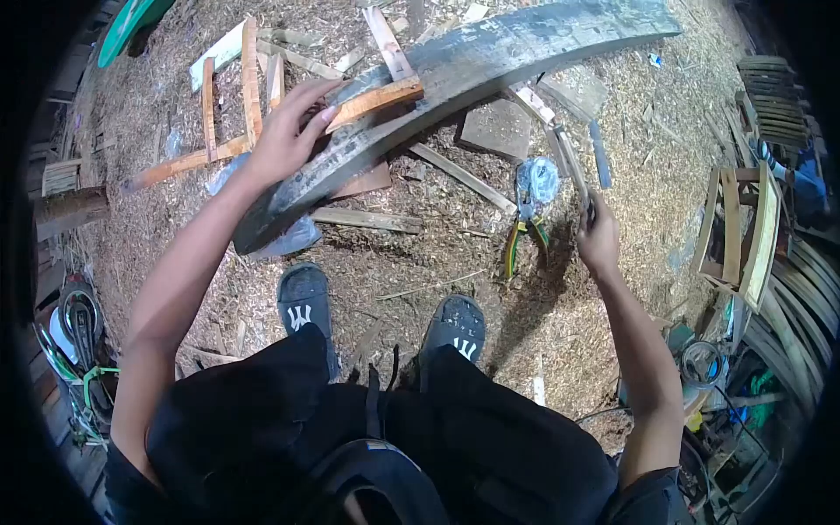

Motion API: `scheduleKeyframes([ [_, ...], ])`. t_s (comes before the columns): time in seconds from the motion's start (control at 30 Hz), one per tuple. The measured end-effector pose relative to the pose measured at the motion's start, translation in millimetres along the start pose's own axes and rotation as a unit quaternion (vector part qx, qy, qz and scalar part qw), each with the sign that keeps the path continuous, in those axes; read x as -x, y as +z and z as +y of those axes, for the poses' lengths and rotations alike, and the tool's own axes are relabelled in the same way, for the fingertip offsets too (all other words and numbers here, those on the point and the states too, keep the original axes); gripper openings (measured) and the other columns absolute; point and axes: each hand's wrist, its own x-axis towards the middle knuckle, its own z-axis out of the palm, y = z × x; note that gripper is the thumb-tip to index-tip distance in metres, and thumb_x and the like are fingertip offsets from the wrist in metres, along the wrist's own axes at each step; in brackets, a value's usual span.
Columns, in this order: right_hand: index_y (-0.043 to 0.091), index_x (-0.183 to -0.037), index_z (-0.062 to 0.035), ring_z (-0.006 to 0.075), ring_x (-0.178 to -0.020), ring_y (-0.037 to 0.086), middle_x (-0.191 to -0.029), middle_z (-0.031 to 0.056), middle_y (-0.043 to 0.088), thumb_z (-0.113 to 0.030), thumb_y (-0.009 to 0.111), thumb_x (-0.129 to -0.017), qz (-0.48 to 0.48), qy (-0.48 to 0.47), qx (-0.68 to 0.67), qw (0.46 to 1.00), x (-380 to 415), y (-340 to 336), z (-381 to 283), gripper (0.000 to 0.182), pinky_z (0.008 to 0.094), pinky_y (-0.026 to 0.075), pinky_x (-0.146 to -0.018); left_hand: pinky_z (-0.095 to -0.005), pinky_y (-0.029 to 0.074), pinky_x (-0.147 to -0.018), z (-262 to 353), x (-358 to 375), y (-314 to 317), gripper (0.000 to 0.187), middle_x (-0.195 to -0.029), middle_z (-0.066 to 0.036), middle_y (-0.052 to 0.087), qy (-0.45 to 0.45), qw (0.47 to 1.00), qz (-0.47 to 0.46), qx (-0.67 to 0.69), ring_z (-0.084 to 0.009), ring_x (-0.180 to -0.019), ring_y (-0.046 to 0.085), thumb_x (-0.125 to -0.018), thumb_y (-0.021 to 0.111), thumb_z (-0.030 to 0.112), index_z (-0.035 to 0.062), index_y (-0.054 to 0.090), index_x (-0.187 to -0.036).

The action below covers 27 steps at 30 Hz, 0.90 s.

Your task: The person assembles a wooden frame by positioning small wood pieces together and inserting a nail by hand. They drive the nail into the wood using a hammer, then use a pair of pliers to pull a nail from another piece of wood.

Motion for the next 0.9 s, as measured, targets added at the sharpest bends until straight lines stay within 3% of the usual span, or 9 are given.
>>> scheduleKeyframes([
  [0.1, 0.057, -0.143, -0.0089, 0.0301, -0.103, 0.061, -0.128, 0.0151, 0.059, -0.017, 0.067, -0.099, 0.068, -0.033, 0.103, 0.992, -11, -7, 0, 0.045, 0.0465, 0.051, -0.094, -0.0428, 0.045, -0.111, -1, 8, 3, 0.039, -0.14, -0.02, 0.06, 0.029, 0.997, 0.069, -0.01, -0.0368, -0.131, 0.058, -0.105, 0.058, 0.019, 0.0038, 0.059, -0.141],
  [0.17, 0.057, -0.143, -0.0055, 0.0315, -0.104, 0.064, -0.11, 0.0189, 0.066, -0.005, 0.063, -0.099, 0.306, -0.354, 0.309, 0.828, -18, -7, -21, 0.044, 0.0456, 0.051, -0.091, -0.0418, 0.045, -0.11, -5, 16, -5, 0.037, -0.135, -0.019, 0.063, 0.033, 0.995, 0.089, -0.022, -0.035, -0.13, 0.058, -0.106, 0.055, 0.017, 0.0038, 0.06, -0.14],
  [0.3, 0.069, -0.12, 0.0004, 0.0372, -0.096, 0.066, -0.104, 0.0198, 0.068, -0.007, 0.064, -0.098, 0.17, -0.44, 0.202, 0.858, -31, -12, -141, 0.023, 0.0431, 0.052, -0.087, -0.0412, 0.054, -0.097, -20, 29, -31, 0.031, -0.121, -0.018, 0.071, -0.014, 0.99, 0.138, 0.016, -0.0324, -0.112, 0.069, -0.106, 0.055, 0.015, 0.0047, 0.066, -0.133],
  [0.37, 0.072, -0.111, 0.0018, 0.0343, -0.084, 0.068, -0.097, 0.0189, 0.07, -0.011, 0.068, -0.098, 0.086, -0.423, 0.155, 0.889, -21, 3, -219, 0.019, 0.0418, 0.054, -0.077, -0.0391, 0.057, -0.086, -28, 33, -46, 0.029, -0.107, -0.015, 0.076, -0.2, 0.952, 0.178, 0.15, -0.0279, -0.096, 0.074, -0.107, 0.053, 0.013, 0.0035, 0.069, -0.128],
  [0.4, 0.072, -0.109, 0.002, 0.0295, -0.076, 0.069, -0.093, 0.0198, 0.071, -0.018, 0.068, -0.1, 0.085, -0.49, 0.147, 0.855, -44, 18, -234, 0.022, 0.0384, 0.054, -0.07, -0.0363, 0.057, -0.075, -39, 36, -49, 0.028, -0.096, -0.011, 0.077, -0.214, 0.939, 0.212, 0.168, -0.0214, -0.082, 0.073, -0.107, 0.055, 0.017, 0.0033, 0.071, -0.125],
  [0.5, 0.075, -0.105, 0.0011, 0.0363, -0.082, 0.072, -0.09, 0.0234, 0.073, -0.038, 0.066, -0.101, 0.025, -0.43, 0.12, 0.895, -54, 59, -298, 0.041, 0.0427, 0.055, -0.078, -0.0317, 0.055, -0.071, -43, 46, -62, 0.028, -0.087, -0.01, 0.076, -0.296, 0.931, 0.212, 0.034, -0.0166, -0.081, 0.073, -0.105, 0.059, 0.022, 0.0041, 0.072, -0.122],
  [0.57, 0.073, -0.103, 0.0034, 0.0397, -0.083, 0.072, -0.087, 0.0271, 0.073, -0.05, 0.071, -0.095, -0.069, -0.234, 0.136, 0.96, -58, 78, -324, 0.054, 0.0435, 0.056, -0.08, -0.0284, 0.055, -0.062, -51, 52, -59, 0.029, -0.076, -0.01, 0.074, -0.317, 0.929, 0.193, 0.005, -0.0131, -0.072, 0.073, -0.103, 0.062, 0.026, 0.0024, 0.072, -0.117],
  [0.63, 0.072, -0.101, 0.0048, 0.0398, -0.084, 0.073, -0.086, 0.0276, 0.073, -0.053, 0.072, -0.092, -0.013, -0.293, 0.17, 0.941, -71, 102, -314, 0.059, 0.0442, 0.056, -0.08, -0.0296, 0.049, -0.044, -24, 50, -57, 0.037, -0.073, -0.009, 0.069, -0.392, 0.906, 0.125, 0.1, -0.0143, -0.051, 0.066, -0.103, 0.064, 0.033, -0.0015, 0.064, -0.117],
  [0.9, 0.065, -0.105, 0.005, 0.0364, -0.087, 0.073, -0.087, 0.0269, 0.072, -0.039, 0.078, -0.091, 0.04, -0.35, 0.162, 0.922, -65, 105, -278, 0.048, 0.0459, 0.055, -0.08, -0.0302, 0.055, -0.047, -14, 49, -38, 0.033, -0.073, -0.01, 0.069, -0.387, 0.911, 0.125, 0.066, -0.0175, -0.056, 0.071, -0.102, 0.066, 0.03, -0.0022, 0.06, -0.101],
])
